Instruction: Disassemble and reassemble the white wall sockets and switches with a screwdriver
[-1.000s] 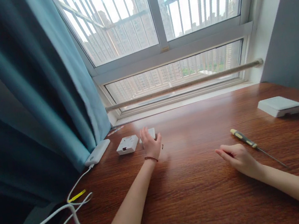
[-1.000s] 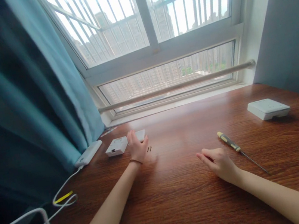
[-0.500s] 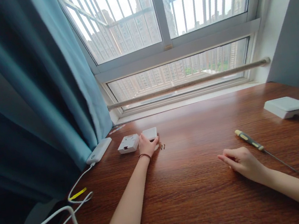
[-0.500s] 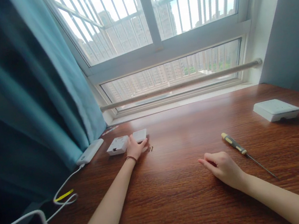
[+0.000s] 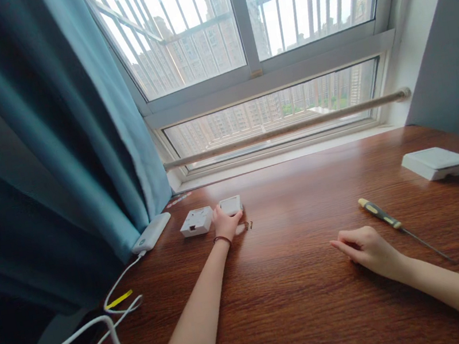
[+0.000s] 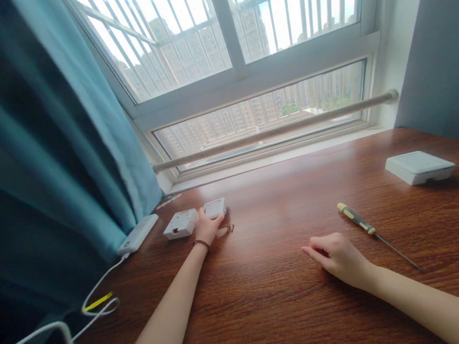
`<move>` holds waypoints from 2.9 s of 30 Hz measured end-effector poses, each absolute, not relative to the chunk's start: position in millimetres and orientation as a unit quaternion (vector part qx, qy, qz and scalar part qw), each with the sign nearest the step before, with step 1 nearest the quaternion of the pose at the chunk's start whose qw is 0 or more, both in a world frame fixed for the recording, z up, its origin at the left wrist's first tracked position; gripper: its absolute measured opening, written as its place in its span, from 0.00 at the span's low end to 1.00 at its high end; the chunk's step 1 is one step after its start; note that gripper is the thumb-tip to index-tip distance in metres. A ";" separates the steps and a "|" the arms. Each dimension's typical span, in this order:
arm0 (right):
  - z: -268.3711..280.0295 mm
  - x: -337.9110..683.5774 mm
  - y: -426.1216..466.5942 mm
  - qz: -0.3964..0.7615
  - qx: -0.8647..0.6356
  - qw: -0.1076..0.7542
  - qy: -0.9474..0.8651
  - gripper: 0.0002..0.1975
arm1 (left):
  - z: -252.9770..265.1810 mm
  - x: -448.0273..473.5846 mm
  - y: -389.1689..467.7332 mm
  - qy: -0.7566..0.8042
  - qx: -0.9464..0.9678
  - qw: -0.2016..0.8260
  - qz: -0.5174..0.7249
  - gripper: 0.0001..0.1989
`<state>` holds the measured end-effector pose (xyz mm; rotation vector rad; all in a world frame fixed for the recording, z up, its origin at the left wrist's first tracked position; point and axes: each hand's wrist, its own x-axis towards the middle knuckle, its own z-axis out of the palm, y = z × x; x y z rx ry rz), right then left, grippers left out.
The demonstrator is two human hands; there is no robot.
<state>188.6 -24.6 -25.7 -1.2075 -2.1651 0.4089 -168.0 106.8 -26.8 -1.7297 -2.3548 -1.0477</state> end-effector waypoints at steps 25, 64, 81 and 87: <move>-24.5 187.2 -23.8 0.153 -0.453 0.314 -0.820 0.21 | -30.6 -140.3 108.7 -0.812 -0.506 0.095 -0.275 0.40; 0.7 164.3 -34.4 0.720 -0.296 0.497 -0.383 0.18 | -2.1 16.8 -23.8 -0.492 -0.775 -0.070 -0.391 0.46; -3.4 183.8 -14.3 0.596 -0.379 0.511 -0.490 0.18 | 5.7 -1.8 -4.9 -0.335 -0.564 -0.618 -0.432 0.29; -5.9 183.6 -16.9 0.621 -0.412 0.446 -0.496 0.18 | -2.0 -11.5 2.2 -0.329 -0.656 -0.571 -0.368 0.49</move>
